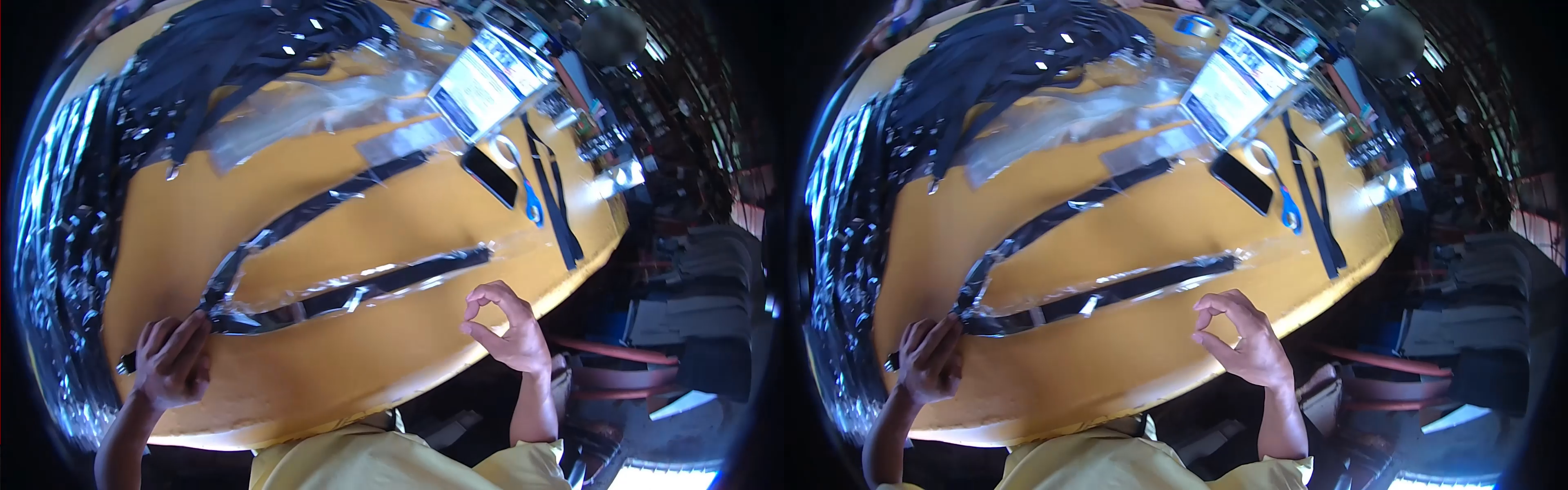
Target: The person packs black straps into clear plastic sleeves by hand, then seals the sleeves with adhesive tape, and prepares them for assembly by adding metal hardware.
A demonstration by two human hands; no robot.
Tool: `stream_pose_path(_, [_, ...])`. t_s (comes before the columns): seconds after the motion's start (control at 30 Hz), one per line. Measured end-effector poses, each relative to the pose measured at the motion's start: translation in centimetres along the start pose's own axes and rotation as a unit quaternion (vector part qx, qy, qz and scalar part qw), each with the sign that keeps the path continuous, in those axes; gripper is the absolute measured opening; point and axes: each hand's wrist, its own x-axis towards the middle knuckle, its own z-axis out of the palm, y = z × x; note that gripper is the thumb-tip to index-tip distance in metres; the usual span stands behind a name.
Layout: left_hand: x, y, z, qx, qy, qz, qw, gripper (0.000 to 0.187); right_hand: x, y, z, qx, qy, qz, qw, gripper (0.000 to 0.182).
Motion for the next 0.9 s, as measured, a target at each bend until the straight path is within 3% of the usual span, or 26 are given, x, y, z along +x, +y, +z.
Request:
stream_pose_path(0.27, [-1.1, -0.4, 0.1, -0.006, -0.007, -0.007, 1.0, 0.047, 11.7, -7.7, 8.7, 0.059, -0.163, -0.214, 0.961, 0.048])
stream_pose_path(0.5, [-1.6, -0.6, 0.8, -0.017, 0.013, -0.01, 1.0, 0.042, 16.6, -11.8, 17.7, 0.058, -0.263, -0.252, 0.93, 0.042])
stream_pose_path(0.6, [-1.7, -0.8, 0.6, -0.037, 0.003, -0.007, 0.999, 0.044, 16.8, -13.1, 19.2, 0.065, -0.288, -0.202, 0.934, 0.041])
stream_pose_path(0.9, [-2.0, -0.9, 1.0, -0.054, 0.007, -0.018, 0.998, 0.042, 17.4, -13.8, 20.1, 0.034, -0.313, -0.187, 0.931, 0.046])
